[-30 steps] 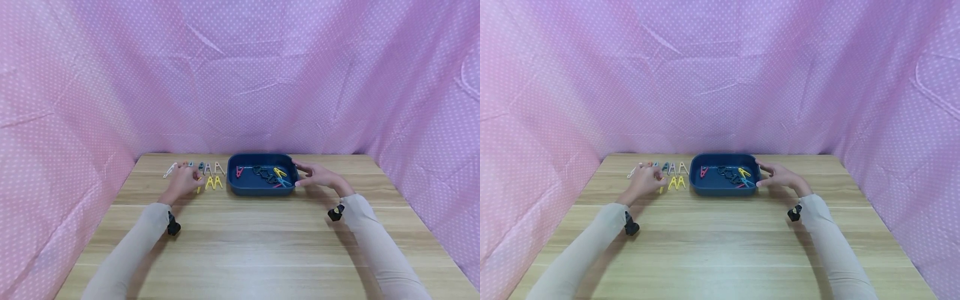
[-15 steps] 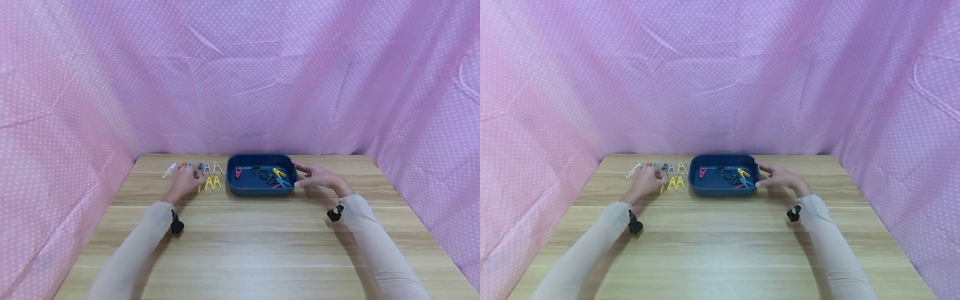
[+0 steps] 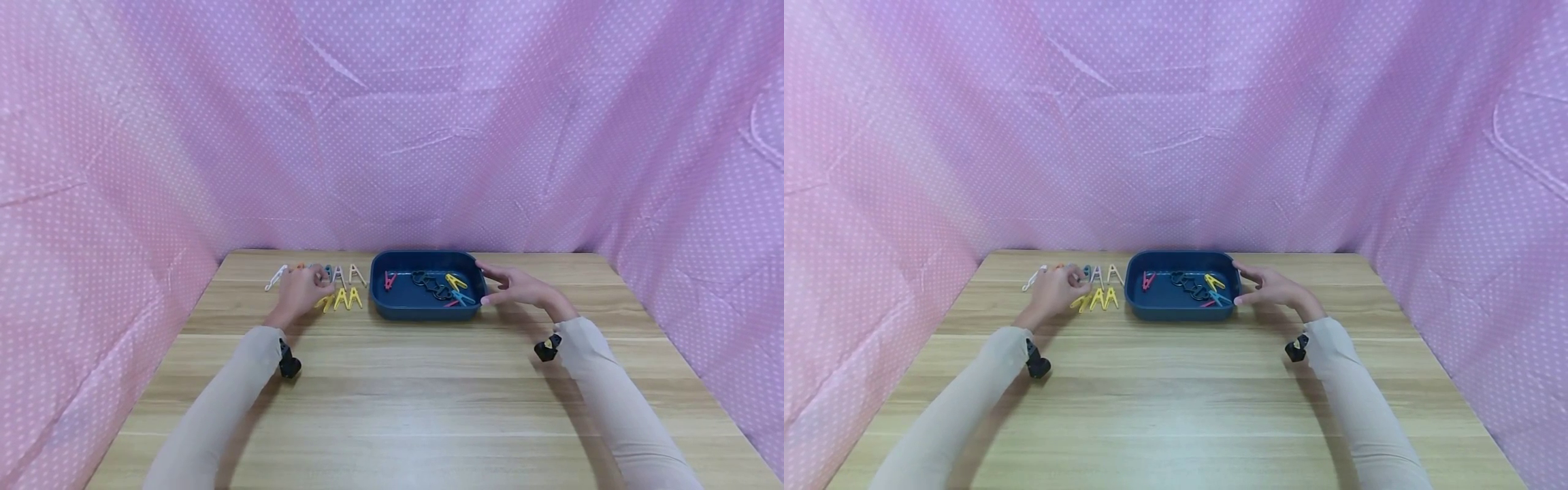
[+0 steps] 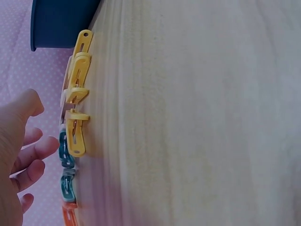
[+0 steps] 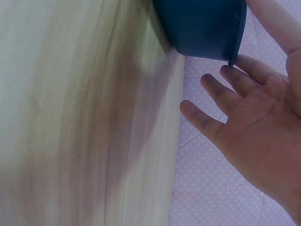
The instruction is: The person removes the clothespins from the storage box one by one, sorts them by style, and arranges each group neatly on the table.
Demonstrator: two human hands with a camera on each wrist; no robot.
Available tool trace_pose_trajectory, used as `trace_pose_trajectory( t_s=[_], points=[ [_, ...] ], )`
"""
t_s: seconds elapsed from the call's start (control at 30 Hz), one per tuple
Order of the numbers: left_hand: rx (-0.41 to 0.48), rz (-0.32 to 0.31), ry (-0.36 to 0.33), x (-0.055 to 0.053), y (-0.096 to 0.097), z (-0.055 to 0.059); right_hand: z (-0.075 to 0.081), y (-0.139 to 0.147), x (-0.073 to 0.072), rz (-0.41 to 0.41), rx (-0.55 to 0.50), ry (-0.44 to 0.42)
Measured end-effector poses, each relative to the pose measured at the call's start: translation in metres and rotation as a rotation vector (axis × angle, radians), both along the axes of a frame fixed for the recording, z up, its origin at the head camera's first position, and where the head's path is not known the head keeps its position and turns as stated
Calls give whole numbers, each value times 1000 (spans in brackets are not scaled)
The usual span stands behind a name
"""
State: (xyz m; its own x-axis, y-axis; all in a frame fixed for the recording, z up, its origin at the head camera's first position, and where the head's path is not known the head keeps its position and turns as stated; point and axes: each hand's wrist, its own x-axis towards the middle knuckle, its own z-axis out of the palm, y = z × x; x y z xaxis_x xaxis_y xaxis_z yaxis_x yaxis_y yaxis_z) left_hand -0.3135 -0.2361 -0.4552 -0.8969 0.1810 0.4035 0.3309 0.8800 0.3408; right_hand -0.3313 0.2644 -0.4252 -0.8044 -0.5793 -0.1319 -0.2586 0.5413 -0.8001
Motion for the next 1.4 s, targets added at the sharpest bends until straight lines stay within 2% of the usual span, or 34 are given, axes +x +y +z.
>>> trace_pose_trajectory(
  t_s=[0.27, 0.5, 0.67, 0.8, 1.13, 1.27, 1.4],
  points=[
    [44, 23, -30, 1, 1, 6, 2, 0, 1, 8, -14, -7],
    [64, 18, 7, 2, 8, 9, 1, 0, 1, 3, -20, -11],
    [77, 10, -39, 1, 17, 15, 1, 0, 1, -6, -8, -5],
    [79, -17, -55, 0, 28, 20, 2, 0, 1, -1, 0, -2],
    [99, -114, -46, -2, 66, 33, 1, 1, 2, -1, 8, -4],
    [75, -155, -58, -6, 80, 34, 1, 1, 2, -2, 2, -5],
    [-2, -192, -77, -10, 92, 37, 2, 0, 2, 2, -4, 0]
  ],
)
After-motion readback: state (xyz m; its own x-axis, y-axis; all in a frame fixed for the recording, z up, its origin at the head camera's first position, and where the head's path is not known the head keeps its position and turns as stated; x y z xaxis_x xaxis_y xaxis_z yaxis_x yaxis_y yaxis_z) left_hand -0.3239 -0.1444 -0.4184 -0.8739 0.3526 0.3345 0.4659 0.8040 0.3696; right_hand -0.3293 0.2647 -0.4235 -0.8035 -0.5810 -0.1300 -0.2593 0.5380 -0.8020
